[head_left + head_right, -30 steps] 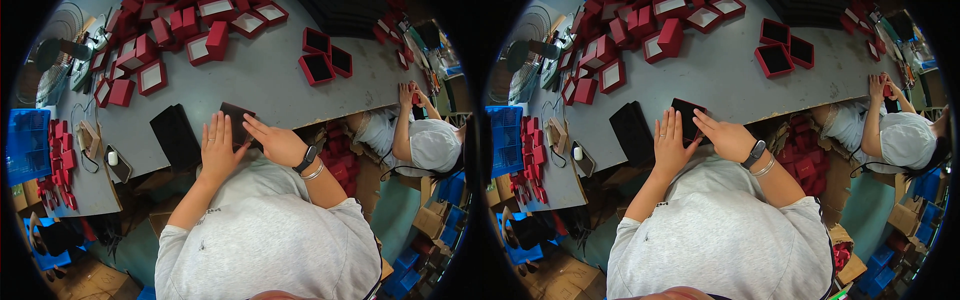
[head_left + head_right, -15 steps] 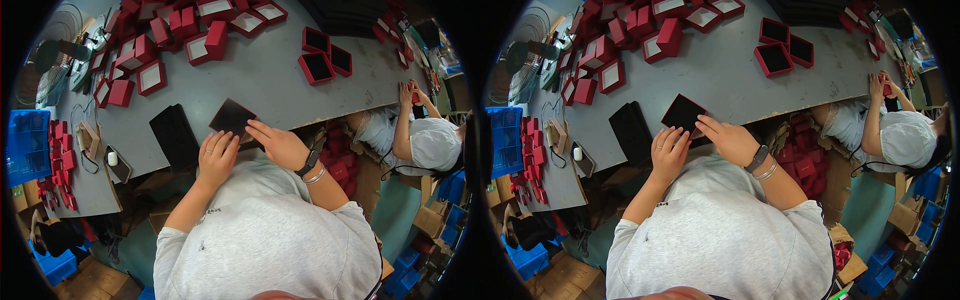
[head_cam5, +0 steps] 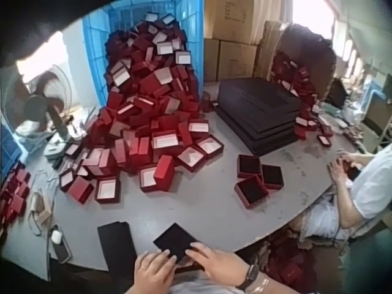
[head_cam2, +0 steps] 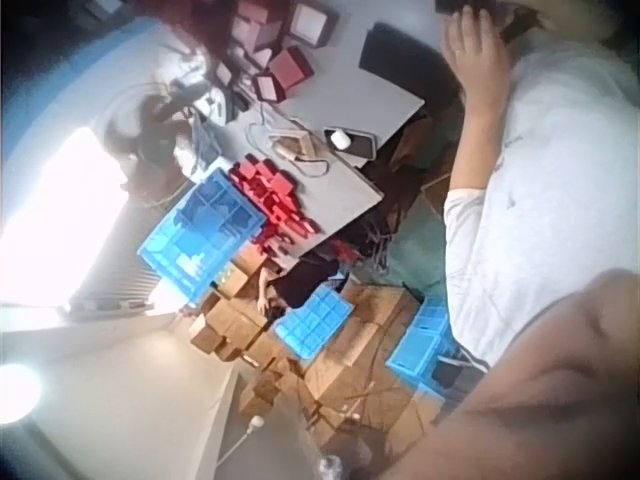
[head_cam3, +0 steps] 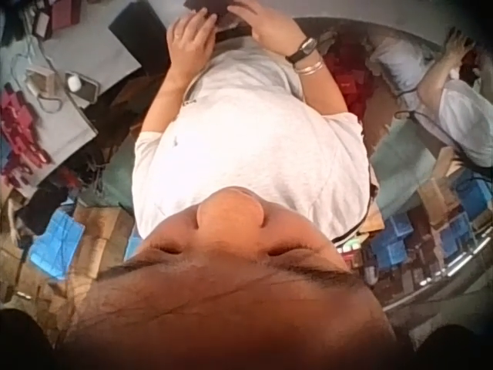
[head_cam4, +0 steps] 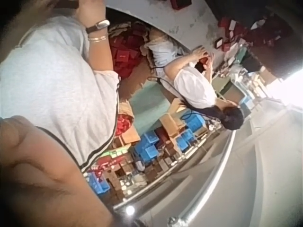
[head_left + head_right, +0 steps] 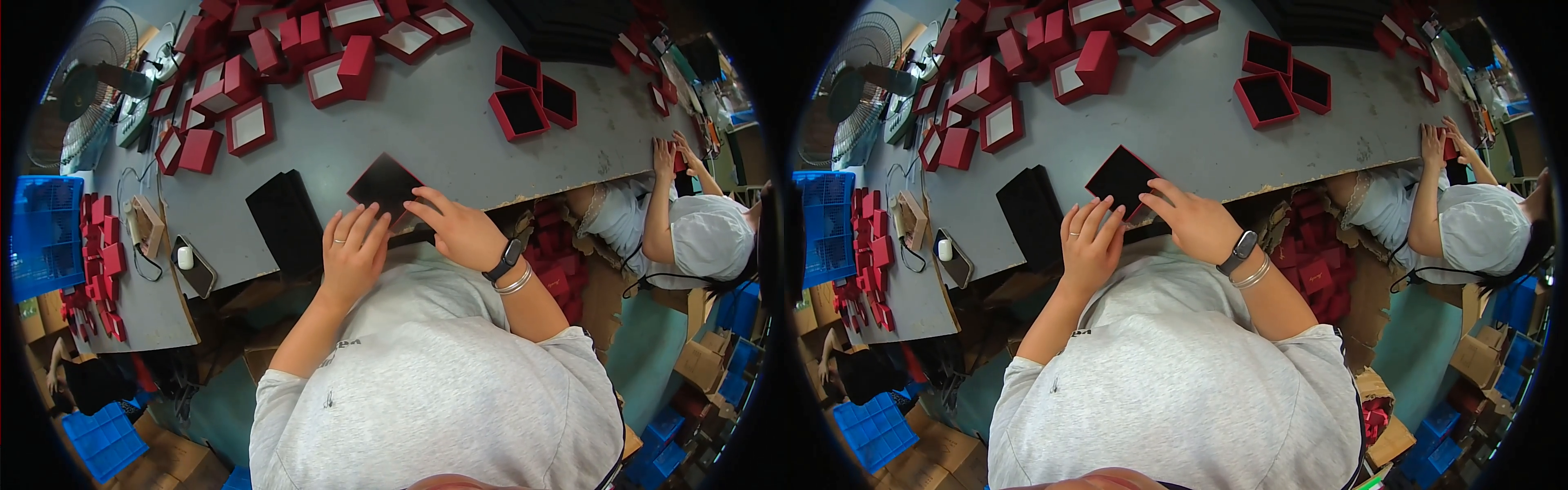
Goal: Placing black foam inserts into small red jewelry boxes on a production line.
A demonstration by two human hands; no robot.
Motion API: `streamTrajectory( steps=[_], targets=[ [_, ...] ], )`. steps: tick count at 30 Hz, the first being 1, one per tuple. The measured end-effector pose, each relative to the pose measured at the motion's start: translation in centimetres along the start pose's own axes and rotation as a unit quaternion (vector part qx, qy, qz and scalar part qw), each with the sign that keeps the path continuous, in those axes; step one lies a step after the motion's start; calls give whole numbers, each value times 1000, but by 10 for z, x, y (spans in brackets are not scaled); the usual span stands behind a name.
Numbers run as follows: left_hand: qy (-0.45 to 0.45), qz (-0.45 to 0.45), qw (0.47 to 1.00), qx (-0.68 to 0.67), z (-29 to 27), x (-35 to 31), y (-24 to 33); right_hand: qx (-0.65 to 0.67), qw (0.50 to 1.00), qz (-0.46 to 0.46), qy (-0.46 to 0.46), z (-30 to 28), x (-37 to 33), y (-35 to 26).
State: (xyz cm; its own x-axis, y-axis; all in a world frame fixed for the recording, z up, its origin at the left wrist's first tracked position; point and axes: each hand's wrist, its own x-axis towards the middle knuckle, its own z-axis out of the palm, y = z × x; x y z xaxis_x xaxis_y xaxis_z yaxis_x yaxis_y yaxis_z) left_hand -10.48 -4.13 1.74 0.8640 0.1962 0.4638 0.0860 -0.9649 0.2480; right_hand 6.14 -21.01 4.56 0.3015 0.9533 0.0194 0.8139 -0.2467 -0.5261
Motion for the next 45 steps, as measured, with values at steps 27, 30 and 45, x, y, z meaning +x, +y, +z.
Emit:
streamTrajectory(
  steps=[27, 30, 45],
  targets=[
    [85, -284, 955, 27, -36, -39, -78, 72, 992, 65, -81, -30, 21, 39],
    [72, -304, 950, 18, -41, -40, -80, 151, 978, 133, -49, -55, 9, 73],
    [-9, -333, 942, 39, -35, -24, -68, 230, 940, 210, 135, -59, 0, 60]
  ],
)
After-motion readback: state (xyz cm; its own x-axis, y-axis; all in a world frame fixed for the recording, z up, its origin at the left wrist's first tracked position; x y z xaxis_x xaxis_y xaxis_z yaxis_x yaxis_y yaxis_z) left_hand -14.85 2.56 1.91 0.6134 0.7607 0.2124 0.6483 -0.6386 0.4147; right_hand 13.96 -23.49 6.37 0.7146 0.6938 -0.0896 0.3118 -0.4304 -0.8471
